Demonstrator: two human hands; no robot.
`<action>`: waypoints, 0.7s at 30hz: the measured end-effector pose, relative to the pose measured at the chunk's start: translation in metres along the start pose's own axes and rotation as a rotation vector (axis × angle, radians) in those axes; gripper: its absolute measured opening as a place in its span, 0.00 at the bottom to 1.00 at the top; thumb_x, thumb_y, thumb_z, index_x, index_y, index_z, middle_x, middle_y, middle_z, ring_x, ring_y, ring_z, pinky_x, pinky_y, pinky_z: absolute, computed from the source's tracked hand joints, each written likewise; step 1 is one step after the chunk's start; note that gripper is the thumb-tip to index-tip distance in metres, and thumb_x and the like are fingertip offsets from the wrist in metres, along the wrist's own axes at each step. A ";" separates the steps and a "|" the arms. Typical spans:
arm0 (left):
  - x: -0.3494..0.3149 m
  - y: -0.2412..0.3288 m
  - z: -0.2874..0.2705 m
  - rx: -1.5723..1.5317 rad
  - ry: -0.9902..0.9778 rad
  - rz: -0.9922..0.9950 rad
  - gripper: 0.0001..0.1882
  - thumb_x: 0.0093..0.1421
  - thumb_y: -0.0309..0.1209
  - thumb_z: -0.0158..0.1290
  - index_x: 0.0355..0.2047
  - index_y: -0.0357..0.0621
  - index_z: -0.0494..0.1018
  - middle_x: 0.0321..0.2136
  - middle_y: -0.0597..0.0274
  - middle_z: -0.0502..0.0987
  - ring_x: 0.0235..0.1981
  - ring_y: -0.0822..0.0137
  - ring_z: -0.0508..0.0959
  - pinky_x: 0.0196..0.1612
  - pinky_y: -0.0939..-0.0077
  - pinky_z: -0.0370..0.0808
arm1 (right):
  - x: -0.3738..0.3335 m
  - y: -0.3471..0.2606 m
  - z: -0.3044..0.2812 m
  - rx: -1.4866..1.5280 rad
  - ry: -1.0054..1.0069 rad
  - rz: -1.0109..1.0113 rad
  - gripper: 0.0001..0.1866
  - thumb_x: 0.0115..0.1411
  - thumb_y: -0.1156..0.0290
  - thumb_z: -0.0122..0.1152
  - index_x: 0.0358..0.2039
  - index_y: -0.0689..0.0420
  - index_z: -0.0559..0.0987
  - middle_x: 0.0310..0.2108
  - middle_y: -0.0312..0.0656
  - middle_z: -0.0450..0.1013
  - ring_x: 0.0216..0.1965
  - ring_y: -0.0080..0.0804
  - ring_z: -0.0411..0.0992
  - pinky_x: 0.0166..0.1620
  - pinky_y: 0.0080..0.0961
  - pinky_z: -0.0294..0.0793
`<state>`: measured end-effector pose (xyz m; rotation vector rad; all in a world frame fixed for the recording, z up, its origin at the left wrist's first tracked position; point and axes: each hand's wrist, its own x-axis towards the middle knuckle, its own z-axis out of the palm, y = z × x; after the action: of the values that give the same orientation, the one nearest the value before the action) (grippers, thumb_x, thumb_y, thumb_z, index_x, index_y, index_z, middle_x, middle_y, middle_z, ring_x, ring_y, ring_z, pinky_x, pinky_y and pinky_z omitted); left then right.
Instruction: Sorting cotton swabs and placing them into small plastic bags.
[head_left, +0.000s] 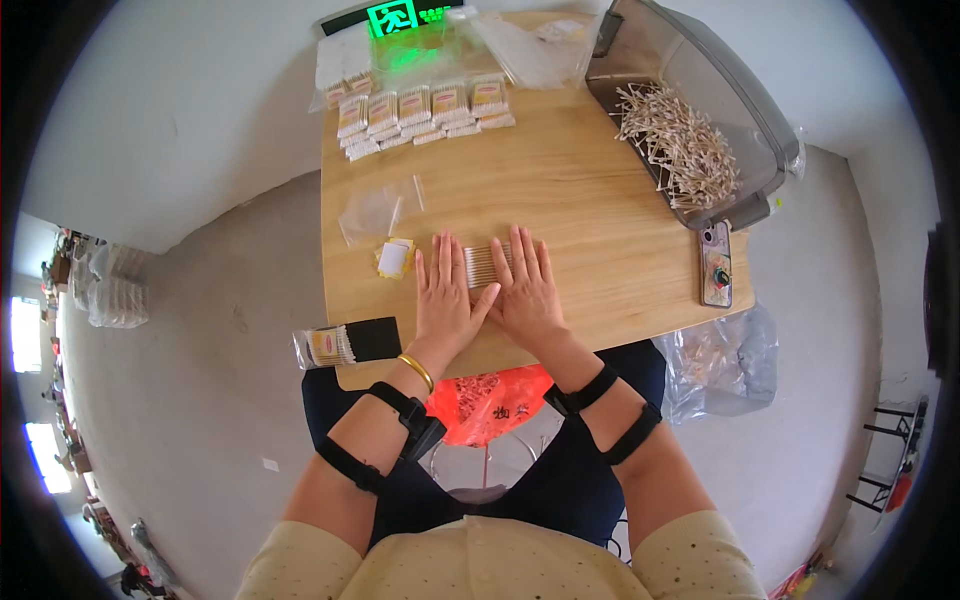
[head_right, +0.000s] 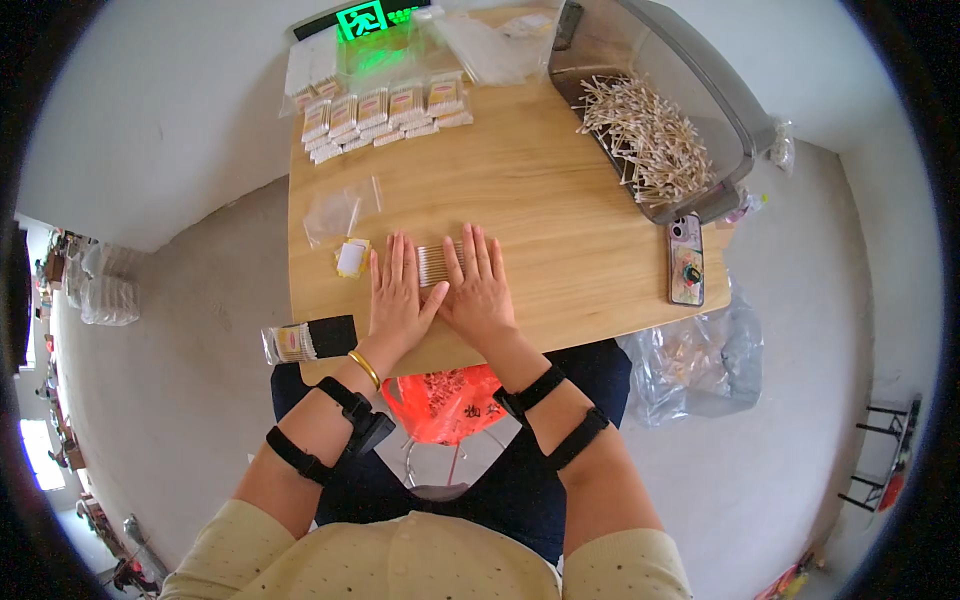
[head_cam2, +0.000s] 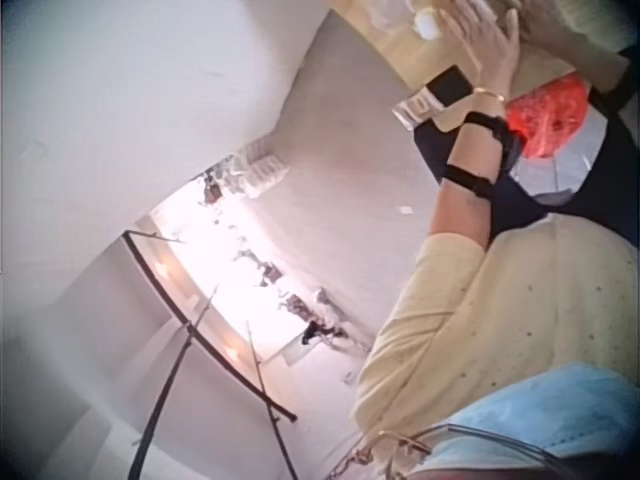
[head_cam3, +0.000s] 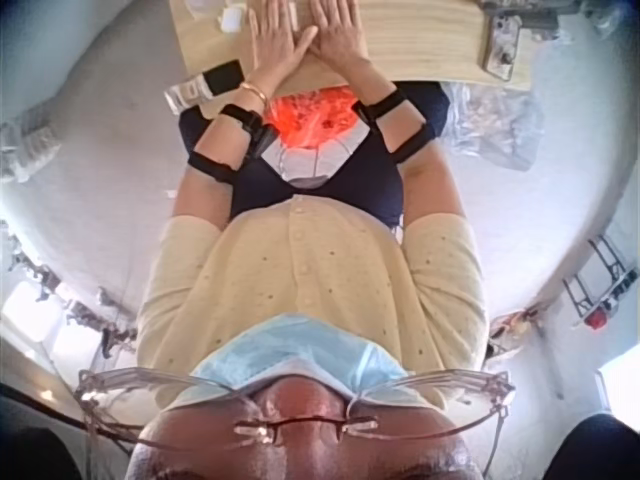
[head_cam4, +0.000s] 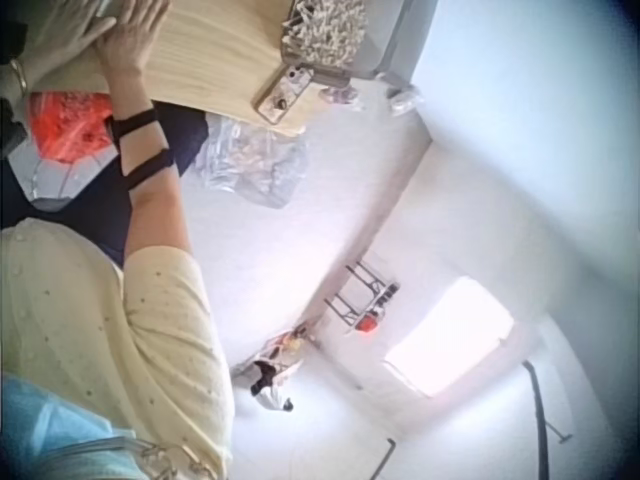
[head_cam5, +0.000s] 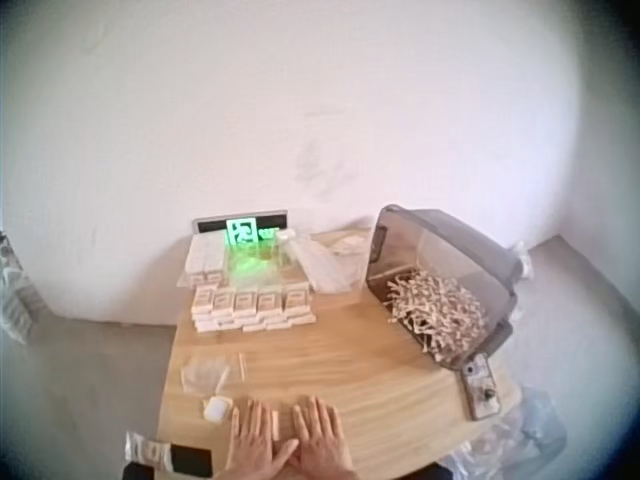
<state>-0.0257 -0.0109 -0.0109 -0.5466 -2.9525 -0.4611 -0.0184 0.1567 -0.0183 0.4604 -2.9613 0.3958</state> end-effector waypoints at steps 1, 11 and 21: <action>0.000 0.000 -0.001 -0.047 -0.001 0.011 0.47 0.72 0.61 0.36 0.74 0.31 0.49 0.76 0.42 0.46 0.78 0.50 0.44 0.77 0.45 0.34 | 0.000 0.000 -0.001 -0.009 -0.009 0.005 0.46 0.67 0.44 0.51 0.75 0.61 0.54 0.77 0.61 0.44 0.79 0.55 0.38 0.77 0.54 0.36; -0.002 0.001 -0.001 -0.036 -0.058 0.025 0.42 0.72 0.58 0.39 0.75 0.39 0.52 0.76 0.48 0.49 0.78 0.50 0.47 0.77 0.43 0.37 | 0.000 -0.001 -0.001 -0.044 -0.020 0.014 0.45 0.67 0.42 0.50 0.76 0.58 0.54 0.77 0.60 0.43 0.79 0.53 0.38 0.77 0.54 0.35; -0.012 -0.001 -0.018 -0.226 0.022 -0.002 0.41 0.74 0.54 0.40 0.75 0.39 0.49 0.76 0.47 0.51 0.77 0.49 0.48 0.77 0.44 0.39 | 0.003 -0.003 -0.002 -0.087 -0.062 0.020 0.50 0.65 0.36 0.51 0.76 0.57 0.53 0.78 0.58 0.42 0.79 0.52 0.37 0.77 0.53 0.34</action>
<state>-0.0140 -0.0213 0.0045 -0.5559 -2.8984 -0.8020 -0.0196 0.1533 -0.0152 0.4407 -3.0309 0.2582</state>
